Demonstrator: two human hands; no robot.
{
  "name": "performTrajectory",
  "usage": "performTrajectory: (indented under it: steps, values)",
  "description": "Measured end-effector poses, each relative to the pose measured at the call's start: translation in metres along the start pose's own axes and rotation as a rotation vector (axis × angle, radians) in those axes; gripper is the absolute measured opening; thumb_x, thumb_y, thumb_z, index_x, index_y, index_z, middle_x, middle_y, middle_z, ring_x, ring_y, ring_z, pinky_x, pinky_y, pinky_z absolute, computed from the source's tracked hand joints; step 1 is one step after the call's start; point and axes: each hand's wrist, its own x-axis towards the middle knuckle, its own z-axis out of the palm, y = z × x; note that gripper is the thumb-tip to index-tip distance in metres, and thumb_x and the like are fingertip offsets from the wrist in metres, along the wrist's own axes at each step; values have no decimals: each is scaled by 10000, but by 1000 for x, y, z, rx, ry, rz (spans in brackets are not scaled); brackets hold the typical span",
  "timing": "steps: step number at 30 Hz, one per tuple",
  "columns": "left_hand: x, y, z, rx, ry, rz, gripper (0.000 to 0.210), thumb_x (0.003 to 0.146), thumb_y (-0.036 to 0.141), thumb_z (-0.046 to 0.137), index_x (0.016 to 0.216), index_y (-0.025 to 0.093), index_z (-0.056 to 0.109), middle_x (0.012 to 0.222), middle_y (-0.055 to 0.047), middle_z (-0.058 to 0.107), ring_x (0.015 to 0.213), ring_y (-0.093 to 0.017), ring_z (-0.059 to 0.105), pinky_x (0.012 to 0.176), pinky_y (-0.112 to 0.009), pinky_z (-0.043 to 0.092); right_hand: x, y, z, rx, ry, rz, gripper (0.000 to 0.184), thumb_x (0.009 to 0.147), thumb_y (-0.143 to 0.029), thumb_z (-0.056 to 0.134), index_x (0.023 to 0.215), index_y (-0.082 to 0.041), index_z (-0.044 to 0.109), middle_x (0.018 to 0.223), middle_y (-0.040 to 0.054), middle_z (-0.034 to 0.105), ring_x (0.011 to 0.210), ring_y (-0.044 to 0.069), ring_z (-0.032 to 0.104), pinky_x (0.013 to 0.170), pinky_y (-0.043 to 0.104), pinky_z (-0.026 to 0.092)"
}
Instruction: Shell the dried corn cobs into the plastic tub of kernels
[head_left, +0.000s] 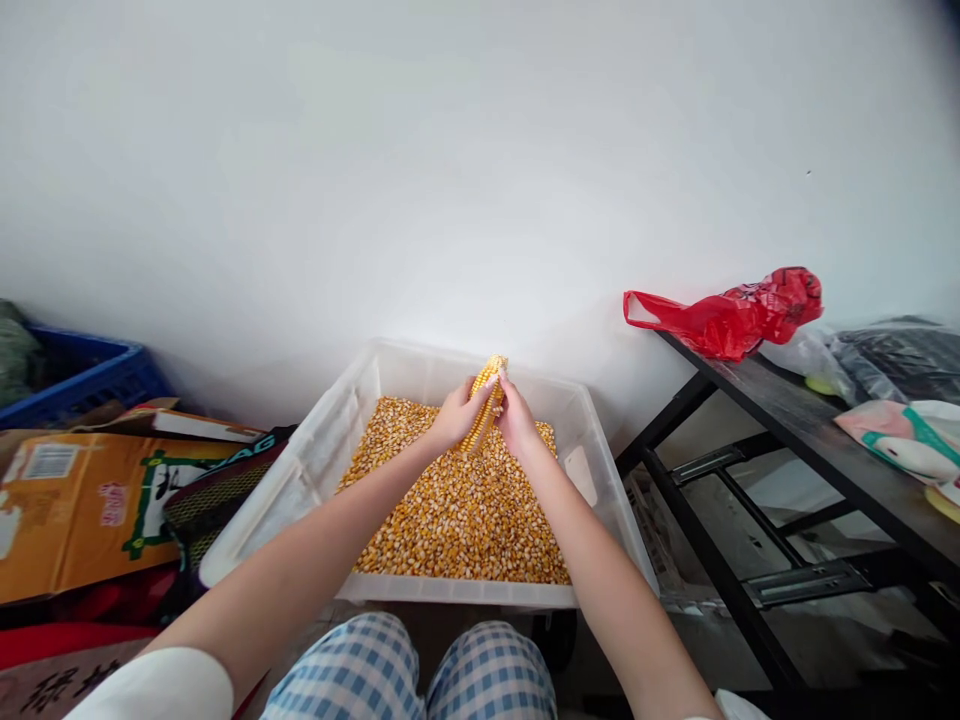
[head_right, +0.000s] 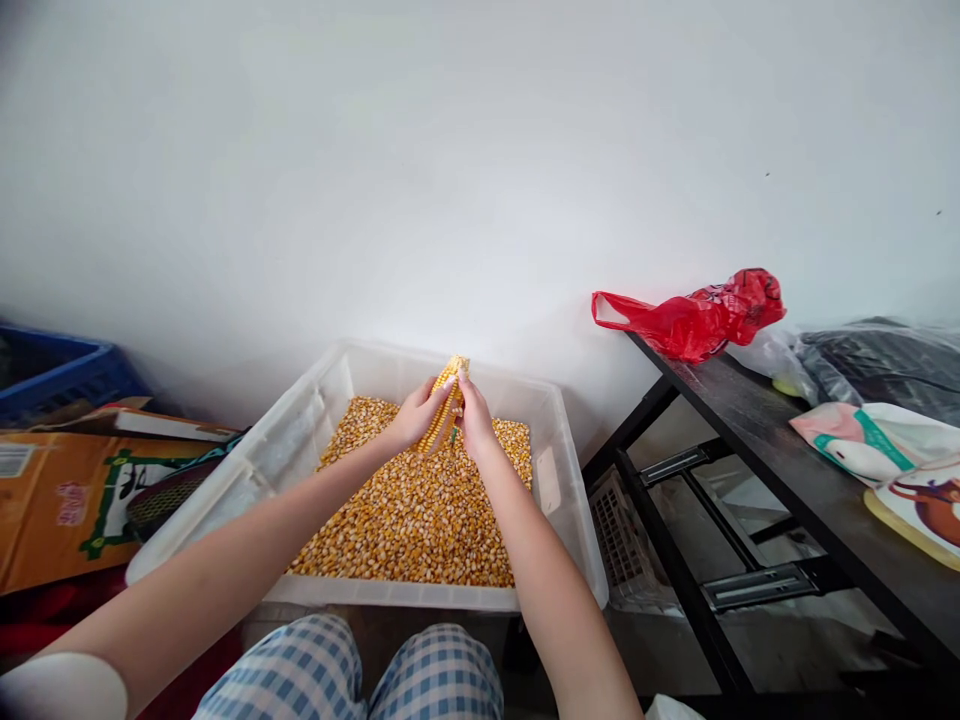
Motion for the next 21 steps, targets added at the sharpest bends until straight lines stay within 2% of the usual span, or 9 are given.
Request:
performTrajectory:
  steps: [5,9,13,17,21]
  values:
    - [0,-1,-1,72,61,18,433,793,548,436,937,171,593,862,-58,650,841,-219,594,766,-310,426,1,8,3,6,-40,-58,300,768,-385,440,1001,-252,575,1006,-15,636,872,144,576,640,216,450]
    - [5,-2,-7,90,157,19,448,790,553,437,959,167,589,884,-67,649,858,-224,589,779,-316,412,-3,16,9,-62,-121,-147,375,724,-229,422,1078,-258,545,1035,-33,623,886,130,561,737,232,449]
    - [10,-4,-12,110,221,25,454,783,556,444,963,165,587,882,-69,644,859,-225,584,791,-321,400,-8,17,14,-150,-150,-177,414,669,-156,397,1042,-229,562,1045,-36,625,933,135,537,805,243,436]
    - [13,-6,-14,28,268,-11,485,780,573,429,974,153,575,886,-72,637,845,-218,581,761,-314,412,-11,11,15,-112,-157,-68,292,716,-247,424,957,-232,589,1018,-30,634,902,138,553,739,239,449]
    - [8,-2,-12,30,134,-11,457,771,566,451,970,176,578,837,-48,642,793,-209,592,732,-306,425,-7,7,12,63,-47,63,301,767,-437,413,895,-227,586,903,-2,654,798,136,577,608,223,445]
